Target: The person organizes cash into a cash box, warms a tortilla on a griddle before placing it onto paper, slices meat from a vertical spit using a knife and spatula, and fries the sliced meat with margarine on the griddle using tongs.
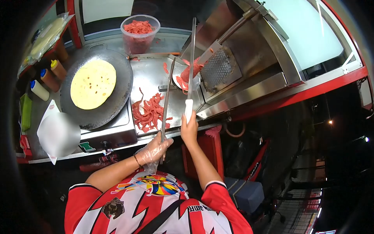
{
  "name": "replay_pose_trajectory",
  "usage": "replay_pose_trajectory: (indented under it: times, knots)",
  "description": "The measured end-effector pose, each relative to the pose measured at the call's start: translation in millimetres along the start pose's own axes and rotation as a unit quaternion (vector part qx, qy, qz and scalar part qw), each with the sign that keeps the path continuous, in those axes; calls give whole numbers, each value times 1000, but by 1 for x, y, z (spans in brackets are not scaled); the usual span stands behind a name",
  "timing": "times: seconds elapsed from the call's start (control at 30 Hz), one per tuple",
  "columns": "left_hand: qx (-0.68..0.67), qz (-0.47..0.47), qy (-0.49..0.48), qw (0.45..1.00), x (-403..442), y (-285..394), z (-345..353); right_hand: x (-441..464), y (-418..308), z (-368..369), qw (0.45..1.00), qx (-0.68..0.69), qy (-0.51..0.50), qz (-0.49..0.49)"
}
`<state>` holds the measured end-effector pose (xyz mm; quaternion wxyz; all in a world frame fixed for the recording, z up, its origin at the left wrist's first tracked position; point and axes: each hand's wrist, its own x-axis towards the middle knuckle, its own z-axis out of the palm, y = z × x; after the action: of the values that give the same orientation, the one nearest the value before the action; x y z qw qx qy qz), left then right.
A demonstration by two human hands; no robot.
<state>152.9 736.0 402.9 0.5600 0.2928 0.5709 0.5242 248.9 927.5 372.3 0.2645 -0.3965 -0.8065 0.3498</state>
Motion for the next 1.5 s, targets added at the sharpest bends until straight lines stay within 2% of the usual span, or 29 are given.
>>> replay_pose_trajectory:
  times: [0.07,0.2,0.27,0.33,0.37,0.47,0.53,0.67,0.73,0.8,0.9,1.0,1.03,1.07,1.1,1.13,1.17,1.23,1.27,1.3,1.4,1.43,1.5]
  knots:
    - [6,15,3,1000,9,-3,-1,-5,1,-5,998,-57,11,-40]
    - [17,36,29,999,31,2,-9,-105,51,-26,996,-57,28,-69]
    - [22,52,37,998,32,7,-8,-99,45,-34,996,-73,2,-41]
    - [17,39,35,999,38,1,-6,-47,12,-37,995,-91,-34,-7]
    - [14,46,34,998,40,4,-4,-31,5,-37,994,-103,-27,-27]
    - [30,23,22,999,53,11,-15,-64,14,-69,992,-120,-26,-44]
    - [30,13,25,999,61,14,-20,-111,20,-119,978,-183,-83,47]
    - [25,27,38,999,62,18,-22,-158,-2,-206,963,-197,-146,110]
    - [32,50,41,997,69,9,-23,-150,-12,-221,963,-169,-183,98]
    - [-14,1,42,999,42,33,-19,-145,-13,-219,963,-157,-198,88]
    - [-35,-4,-12,999,4,15,-26,-164,5,-229,955,-80,-214,188]
    - [-52,-22,-14,998,-8,-11,-22,-159,4,-211,980,-40,-155,120]
    - [-62,-24,-10,998,-4,-19,-16,-150,-2,-196,977,15,-143,155]
    - [-72,-22,-4,997,-2,-21,-10,-137,-3,-172,986,34,-115,117]
    - [-65,-20,2,998,-4,-14,-2,-121,-14,-146,980,90,-99,145]
    - [-62,34,-16,997,-2,-26,5,-101,-19,-118,981,111,-81,135]
    - [-57,38,-14,998,-7,-25,11,-76,-21,-88,985,138,-56,90]
    - [-29,47,-8,998,-13,-30,17,-18,-27,-42,992,-11,76,-102]
    - [-29,39,-11,999,-15,-32,19,6,-51,-33,997,-15,57,-47]
    - [-29,29,-12,999,-17,-34,20,25,-64,-23,996,-9,67,-61]
    - [-23,9,-9,1000,-16,-28,21,29,-36,-6,999,-11,45,-8]
    - [-24,11,-8,1000,-14,-25,20,9,-5,1,993,6,69,-96]
    - [-22,3,-9,1000,-7,-21,15,-55,30,-1,998,37,29,-32]
